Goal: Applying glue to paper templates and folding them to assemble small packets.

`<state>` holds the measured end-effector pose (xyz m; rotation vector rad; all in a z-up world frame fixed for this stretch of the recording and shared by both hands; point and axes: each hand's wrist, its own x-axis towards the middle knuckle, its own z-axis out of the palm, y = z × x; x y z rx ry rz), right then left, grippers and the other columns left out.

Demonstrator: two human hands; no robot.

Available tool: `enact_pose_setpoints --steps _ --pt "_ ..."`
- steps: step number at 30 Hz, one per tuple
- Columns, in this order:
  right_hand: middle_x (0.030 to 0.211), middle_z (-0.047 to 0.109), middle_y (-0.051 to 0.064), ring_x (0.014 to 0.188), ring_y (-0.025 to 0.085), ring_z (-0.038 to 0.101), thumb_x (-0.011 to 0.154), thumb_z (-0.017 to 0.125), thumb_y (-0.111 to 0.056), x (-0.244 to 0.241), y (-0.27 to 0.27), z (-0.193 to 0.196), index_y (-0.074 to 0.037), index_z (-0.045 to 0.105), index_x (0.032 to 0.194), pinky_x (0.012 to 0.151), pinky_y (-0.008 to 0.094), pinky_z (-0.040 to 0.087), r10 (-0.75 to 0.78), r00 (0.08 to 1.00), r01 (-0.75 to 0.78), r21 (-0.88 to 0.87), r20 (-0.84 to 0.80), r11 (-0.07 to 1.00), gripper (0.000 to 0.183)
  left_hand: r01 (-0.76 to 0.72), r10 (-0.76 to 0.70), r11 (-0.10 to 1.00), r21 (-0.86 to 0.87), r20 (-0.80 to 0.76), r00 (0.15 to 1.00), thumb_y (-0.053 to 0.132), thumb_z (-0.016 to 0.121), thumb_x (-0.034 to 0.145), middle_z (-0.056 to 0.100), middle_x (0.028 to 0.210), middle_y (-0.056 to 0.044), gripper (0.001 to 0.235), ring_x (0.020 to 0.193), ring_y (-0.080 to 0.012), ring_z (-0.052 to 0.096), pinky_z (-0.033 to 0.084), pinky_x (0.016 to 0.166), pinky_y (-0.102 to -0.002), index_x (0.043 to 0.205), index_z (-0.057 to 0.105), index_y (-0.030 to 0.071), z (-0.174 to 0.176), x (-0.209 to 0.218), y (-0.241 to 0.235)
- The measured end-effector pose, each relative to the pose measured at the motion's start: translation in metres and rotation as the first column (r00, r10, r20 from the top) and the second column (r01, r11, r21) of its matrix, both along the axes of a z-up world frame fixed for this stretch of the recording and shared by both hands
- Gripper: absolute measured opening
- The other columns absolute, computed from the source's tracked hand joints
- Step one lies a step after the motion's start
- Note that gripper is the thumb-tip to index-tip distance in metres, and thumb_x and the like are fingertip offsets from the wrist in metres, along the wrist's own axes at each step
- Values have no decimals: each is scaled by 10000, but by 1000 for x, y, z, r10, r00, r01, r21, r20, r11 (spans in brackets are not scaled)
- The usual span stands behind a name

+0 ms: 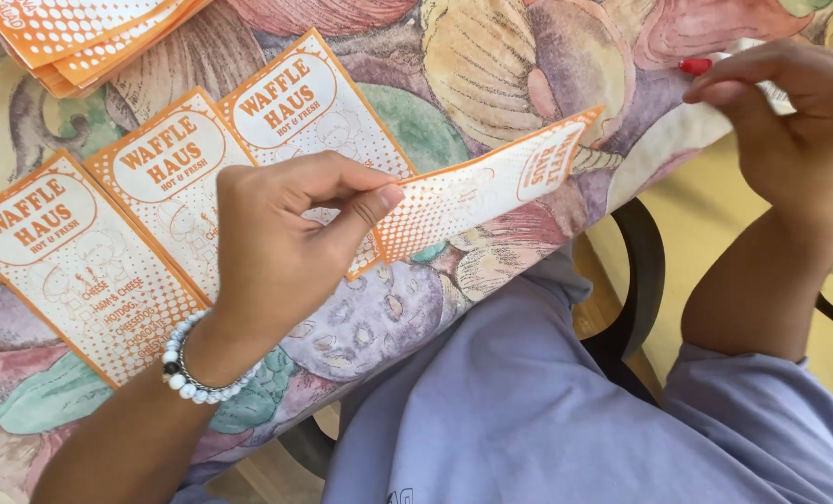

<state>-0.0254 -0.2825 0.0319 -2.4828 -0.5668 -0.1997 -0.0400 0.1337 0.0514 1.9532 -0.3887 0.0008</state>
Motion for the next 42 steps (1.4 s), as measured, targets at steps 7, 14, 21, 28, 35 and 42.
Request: enact_pose_setpoints --steps 7,14,21,28,35,42 --pt "1356 601 402 1115 453 682 1203 415 -287 1 58 -33 90 414 1539 967 449 587 147 982 -52 577 -120 815 505 -16 15 1000 -23 -31 999 5 806 933 792 924 -110 36 834 -138 765 632 759 -242 946 775 -7 -1 1 1" --pt "1513 585 232 1046 405 736 901 772 -193 3 95 -54 37 370 1580 800 364 610 12 998 47 787 -69 616 822 -38 37 999 -11 -85 996 29 800 937 794 949 -111 60 854 -127 763 630 771 -227 982 785 -7 -1 2 0" --pt "1314 676 269 836 350 724 931 807 -54 -4 98 -48 86 440 1500 707 306 547 -142 990 91 777 -2 623 692 -24 24 1000 1 -50 998 38 803 941 793 935 -109 50 831 -125 761 626 769 -235 956 776 -2 -1 1 1" --pt "1001 685 373 790 363 696 979 772 2 -20 99 -26 73 408 1558 684 346 517 -191 982 140 736 -15 662 687 -6 8 1000 28 -85 996 63 816 935 790 865 -74 64 751 -103 739 574 675 -213 916 788 8 7 -1 1" --pt "1030 686 341 881 299 691 1048 723 193 -13 64 -35 154 513 1426 770 368 568 -103 975 191 516 -195 835 434 68 -112 941 332 116 987 192 651 1017 758 811 -29 174 671 -179 684 487 591 -344 951 768 81 -23 -18 -25" --pt "1017 673 238 845 288 632 1055 872 181 -5 39 -60 155 760 1219 817 379 505 -51 996 40 146 70 988 200 196 -585 646 737 314 748 400 422 1107 566 1488 -257 592 1433 -402 492 293 1269 -530 1487 484 -48 -57 -58 -74"
